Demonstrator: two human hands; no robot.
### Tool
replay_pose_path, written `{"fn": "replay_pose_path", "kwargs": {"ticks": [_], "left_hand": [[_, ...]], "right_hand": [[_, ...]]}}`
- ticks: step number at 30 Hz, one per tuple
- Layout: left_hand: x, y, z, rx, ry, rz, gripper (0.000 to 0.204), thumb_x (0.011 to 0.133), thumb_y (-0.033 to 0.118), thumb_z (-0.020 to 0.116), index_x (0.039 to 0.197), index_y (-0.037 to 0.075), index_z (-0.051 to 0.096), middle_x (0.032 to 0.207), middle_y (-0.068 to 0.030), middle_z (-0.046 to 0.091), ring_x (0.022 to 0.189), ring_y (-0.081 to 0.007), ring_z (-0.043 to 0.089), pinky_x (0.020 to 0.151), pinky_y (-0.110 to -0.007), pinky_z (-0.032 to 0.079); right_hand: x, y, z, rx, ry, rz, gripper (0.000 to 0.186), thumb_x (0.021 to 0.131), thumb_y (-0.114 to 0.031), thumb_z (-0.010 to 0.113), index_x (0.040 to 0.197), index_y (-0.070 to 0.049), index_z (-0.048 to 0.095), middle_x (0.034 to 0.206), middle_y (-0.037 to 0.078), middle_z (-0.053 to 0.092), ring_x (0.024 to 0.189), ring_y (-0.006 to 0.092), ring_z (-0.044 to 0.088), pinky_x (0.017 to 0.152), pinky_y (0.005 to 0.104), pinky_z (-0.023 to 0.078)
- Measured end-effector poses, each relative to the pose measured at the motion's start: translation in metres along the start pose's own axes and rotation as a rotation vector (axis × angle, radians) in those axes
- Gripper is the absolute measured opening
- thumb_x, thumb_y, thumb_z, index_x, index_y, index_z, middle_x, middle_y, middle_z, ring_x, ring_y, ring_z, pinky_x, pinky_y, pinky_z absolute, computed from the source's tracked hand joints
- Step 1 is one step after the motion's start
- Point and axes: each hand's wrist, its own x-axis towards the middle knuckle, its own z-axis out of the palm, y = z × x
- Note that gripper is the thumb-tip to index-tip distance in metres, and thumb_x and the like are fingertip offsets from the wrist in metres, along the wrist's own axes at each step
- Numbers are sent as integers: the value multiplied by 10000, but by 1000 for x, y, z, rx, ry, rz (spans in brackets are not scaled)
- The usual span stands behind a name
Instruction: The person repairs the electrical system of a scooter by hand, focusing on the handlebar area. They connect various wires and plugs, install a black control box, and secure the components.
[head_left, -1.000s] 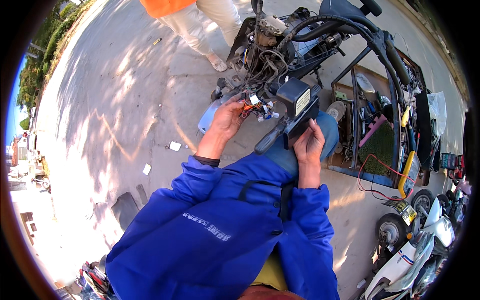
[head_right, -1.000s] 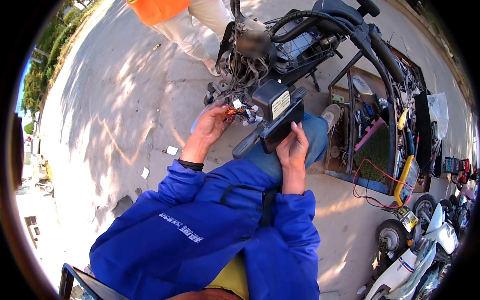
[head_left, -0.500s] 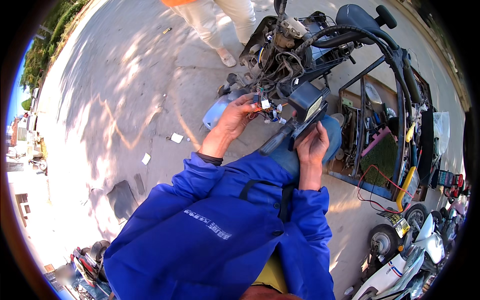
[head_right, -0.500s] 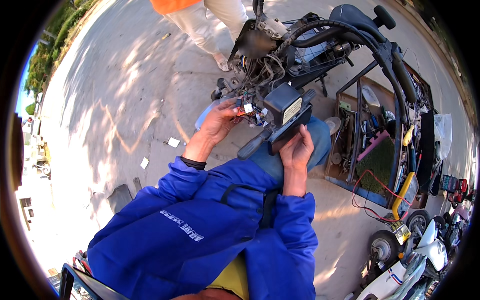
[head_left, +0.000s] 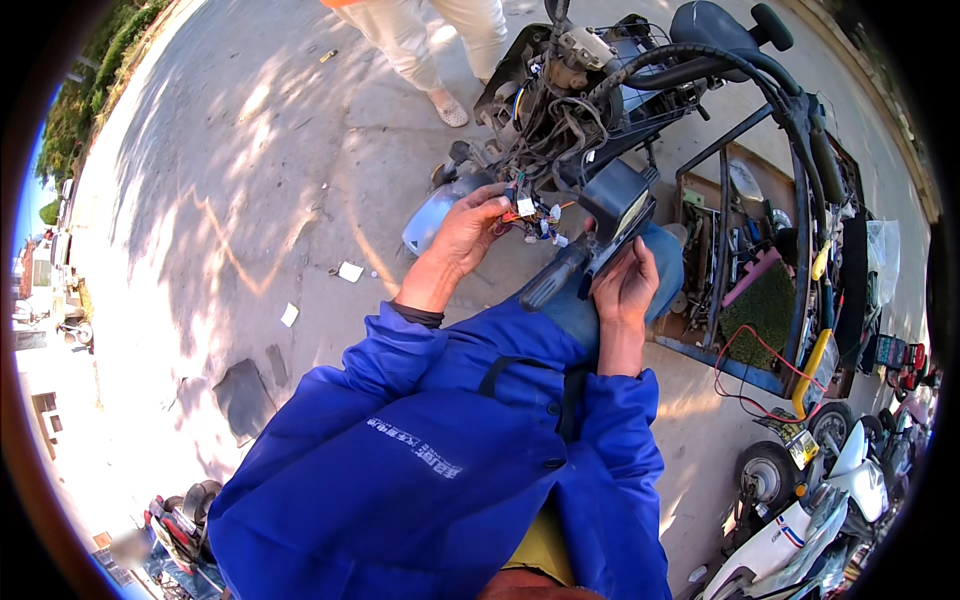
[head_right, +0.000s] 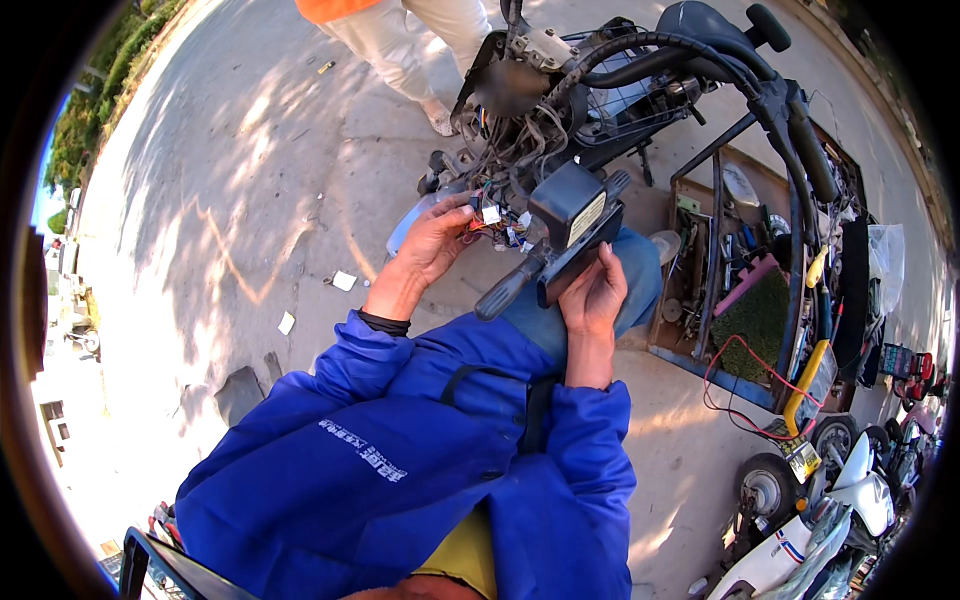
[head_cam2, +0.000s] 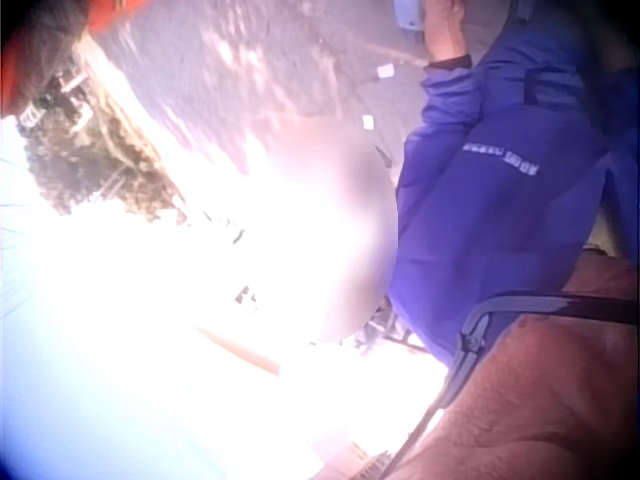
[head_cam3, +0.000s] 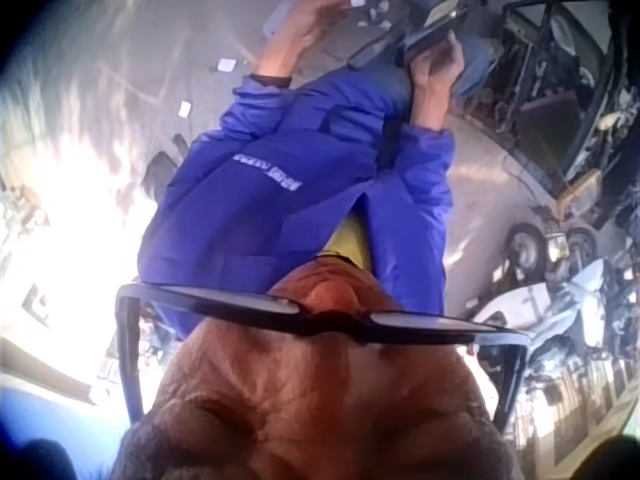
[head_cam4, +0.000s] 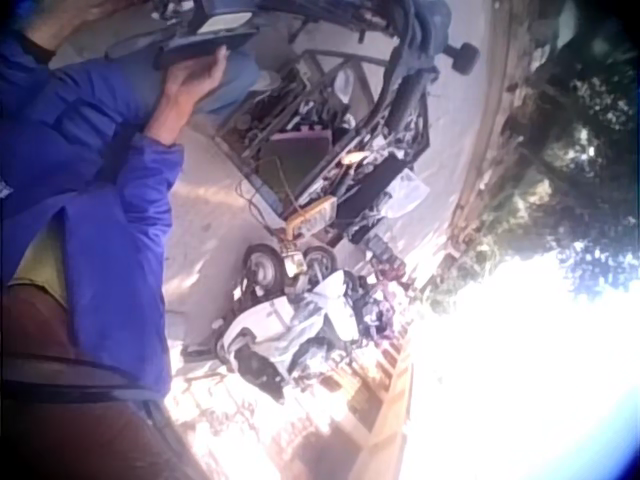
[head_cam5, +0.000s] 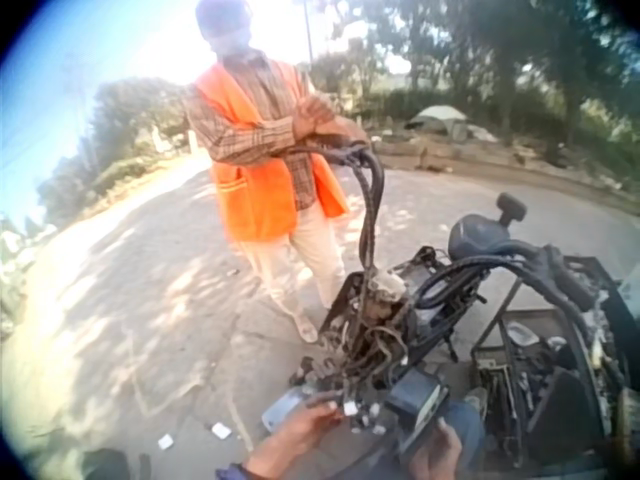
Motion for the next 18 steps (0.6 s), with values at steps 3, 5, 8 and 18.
{"fn": "replay_pose_path", "kwargs": {"ticks": [3, 5, 8, 18], "left_hand": [[0, 0, 2, 5, 25, 6, 453, 961, 85, 662, 1394, -5, 563, 1143, -75, 718, 973, -151, 671, 825, -283, 499], [-1, -1, 2, 10, 38, 4, 450, 953, 77, 668, 1384, -5, 571, 1141, -76, 718, 968, -152, 670, 832, -283, 501], [-1, -2, 1, 16, 55, 8, 425, 946, 70, 666, 1359, 2, 590, 1131, -73, 721, 965, -155, 672, 843, -288, 509], [2, -3, -2, 28, 90, 25, 352, 935, 25, 597, 1285, 3, 622, 1052, -84, 736, 900, -174, 693, 801, -292, 533]], "right_hand": [[-2, 1, 10, 18, -62, 17, 579, 1048, -197, 488, 1550, 56, 348, 1534, 267, 486, 1406, 475, 471, 1183, 556, 400], [-2, 0, 9, 26, -42, 12, 578, 1049, -197, 487, 1551, 52, 349, 1535, 267, 486, 1404, 479, 472, 1174, 566, 410], [-3, 1, 11, 22, -46, 10, 580, 1048, -196, 488, 1551, 55, 346, 1535, 271, 484, 1401, 478, 476, 1172, 561, 418], [-2, 0, 7, -11, -39, 4, 574, 1038, -201, 498, 1537, 57, 377, 1523, 276, 495, 1393, 460, 492, 1174, 555, 407]]}}
